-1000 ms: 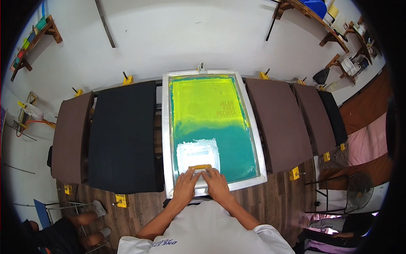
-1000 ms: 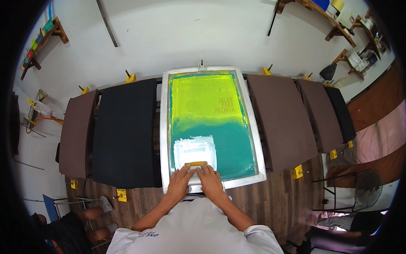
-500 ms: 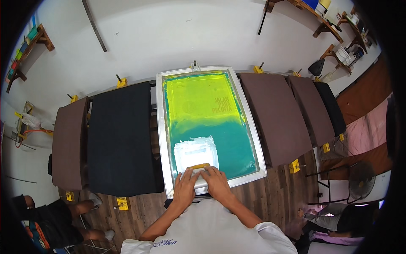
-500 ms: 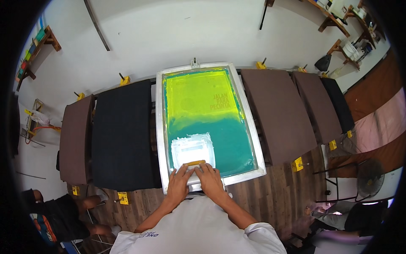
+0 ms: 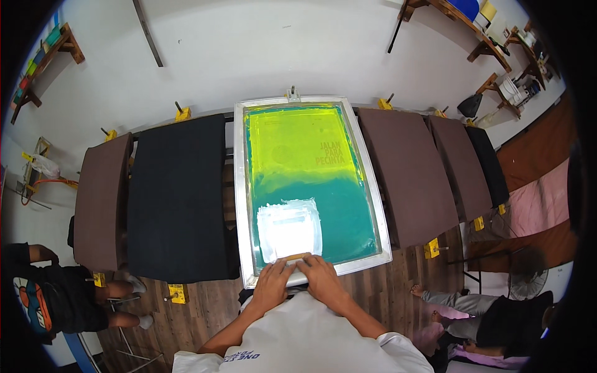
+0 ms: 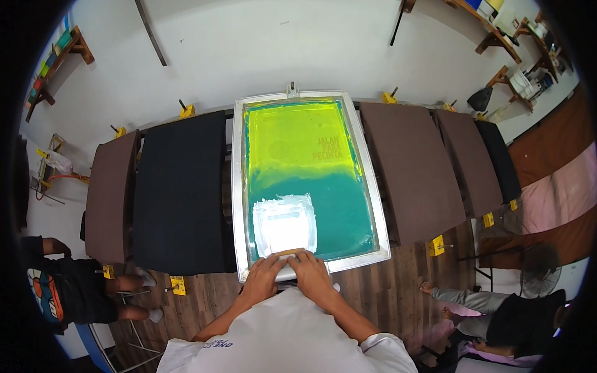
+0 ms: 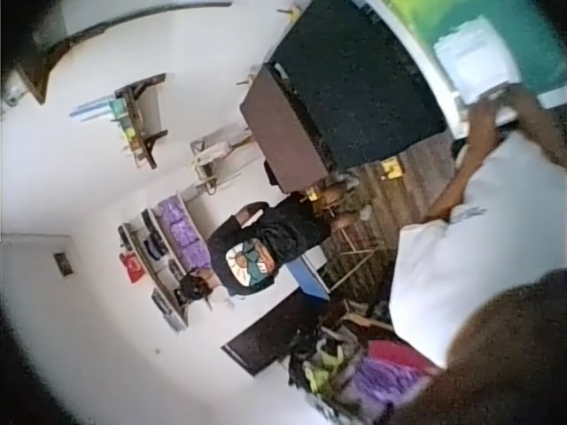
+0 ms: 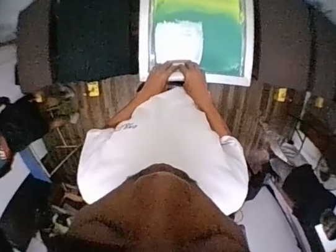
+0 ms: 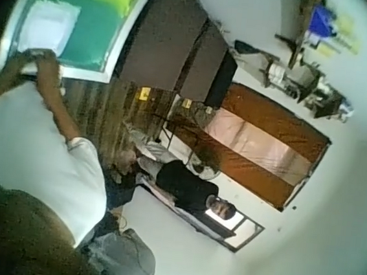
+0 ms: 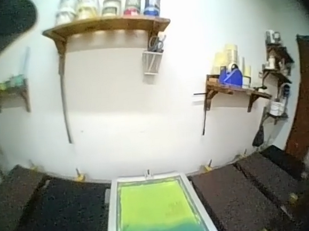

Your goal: Applying white ink to a screen for printing on apparel.

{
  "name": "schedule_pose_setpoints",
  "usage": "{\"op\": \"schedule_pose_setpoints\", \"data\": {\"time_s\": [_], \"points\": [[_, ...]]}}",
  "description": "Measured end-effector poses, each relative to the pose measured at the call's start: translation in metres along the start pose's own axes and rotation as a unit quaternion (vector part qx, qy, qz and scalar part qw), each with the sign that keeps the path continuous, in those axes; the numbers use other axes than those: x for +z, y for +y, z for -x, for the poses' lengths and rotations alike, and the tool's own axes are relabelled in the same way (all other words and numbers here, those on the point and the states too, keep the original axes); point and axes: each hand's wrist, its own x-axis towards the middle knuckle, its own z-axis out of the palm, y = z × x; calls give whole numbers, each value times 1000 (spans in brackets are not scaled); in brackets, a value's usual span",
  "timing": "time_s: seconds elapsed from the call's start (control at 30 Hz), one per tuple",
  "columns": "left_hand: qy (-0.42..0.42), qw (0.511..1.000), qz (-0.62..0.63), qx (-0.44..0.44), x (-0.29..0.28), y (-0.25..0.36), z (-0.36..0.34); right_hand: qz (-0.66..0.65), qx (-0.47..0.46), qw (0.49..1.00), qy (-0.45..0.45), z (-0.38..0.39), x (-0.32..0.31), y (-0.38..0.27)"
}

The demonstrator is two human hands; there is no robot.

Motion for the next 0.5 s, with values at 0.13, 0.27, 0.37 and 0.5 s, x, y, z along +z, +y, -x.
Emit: {"op": "schedule_pose_setpoints", "data": {"time_s": [0.13,0.27,0.37,0.5], "points": [[46,998,-34,13,9,-6,-2,14,-14,997,72,2,16,4],[-7,1000,-6,12,-1,0,1,-28,6,999,-15,3,7,4],[43,999,-25,15,5,-3,0,5,-1,999,34,5,9,2],[5,1000,25,-3,-2,-1,0,-23,7,1000,-7,2,-1,0]]}}
